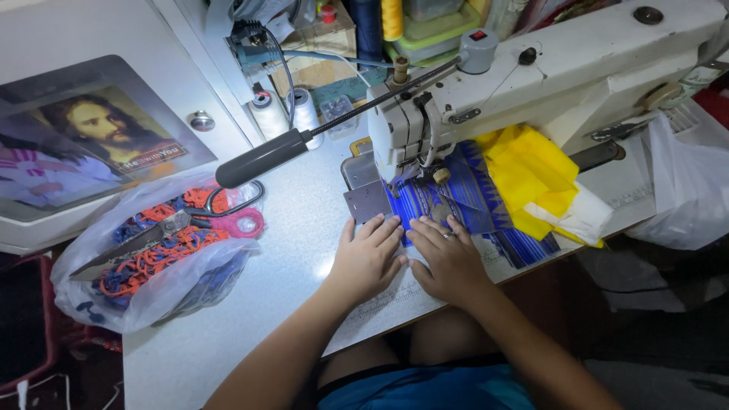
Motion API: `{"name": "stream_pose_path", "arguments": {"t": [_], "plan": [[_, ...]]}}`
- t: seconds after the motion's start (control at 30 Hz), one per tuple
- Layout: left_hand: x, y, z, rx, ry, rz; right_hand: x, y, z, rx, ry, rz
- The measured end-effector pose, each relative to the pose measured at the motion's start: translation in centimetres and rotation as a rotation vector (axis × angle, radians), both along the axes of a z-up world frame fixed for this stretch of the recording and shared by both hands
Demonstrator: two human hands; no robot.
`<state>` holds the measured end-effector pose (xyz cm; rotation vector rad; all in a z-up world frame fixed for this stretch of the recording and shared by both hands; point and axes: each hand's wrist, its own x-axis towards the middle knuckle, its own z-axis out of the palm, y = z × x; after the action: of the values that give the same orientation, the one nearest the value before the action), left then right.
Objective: Sewing patterned fabric pieces together using an industrial sewing machine.
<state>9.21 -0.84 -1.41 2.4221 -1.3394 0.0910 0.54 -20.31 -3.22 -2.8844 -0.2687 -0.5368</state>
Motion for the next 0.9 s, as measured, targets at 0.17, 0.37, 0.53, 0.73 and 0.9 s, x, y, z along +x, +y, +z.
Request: {"name": "stream_pose_path", "arguments": {"t": [0.17, 0.37, 0.53, 0.73, 0.9], "plan": [[0.0, 0.0, 0.2, 0.012, 0.002, 0.005, 0.9, -0.2, -0.5, -0.015, -0.020, -0.009], [0.2, 0.1, -0.2, -0.016, -0.013, 0.002, 1.3, 0.0, -0.8, -0.014, -0.063, -0.025], [0.2, 0.0, -0.2, -0.030, 0.007, 0.001, 1.5, 0.0, -1.0, -0.003, -0.087, -0.029], [0.3, -0.2, -0.5, -0.016, -0.042, 0.001, 1.6, -0.2, -1.3, 0.028, -0.082, -0.016], [0.6, -0.4, -1.0, -0.065, -0.165, 0.017, 1.5, -1.6, -1.5, 0.201, -0.189, 0.019]]}}
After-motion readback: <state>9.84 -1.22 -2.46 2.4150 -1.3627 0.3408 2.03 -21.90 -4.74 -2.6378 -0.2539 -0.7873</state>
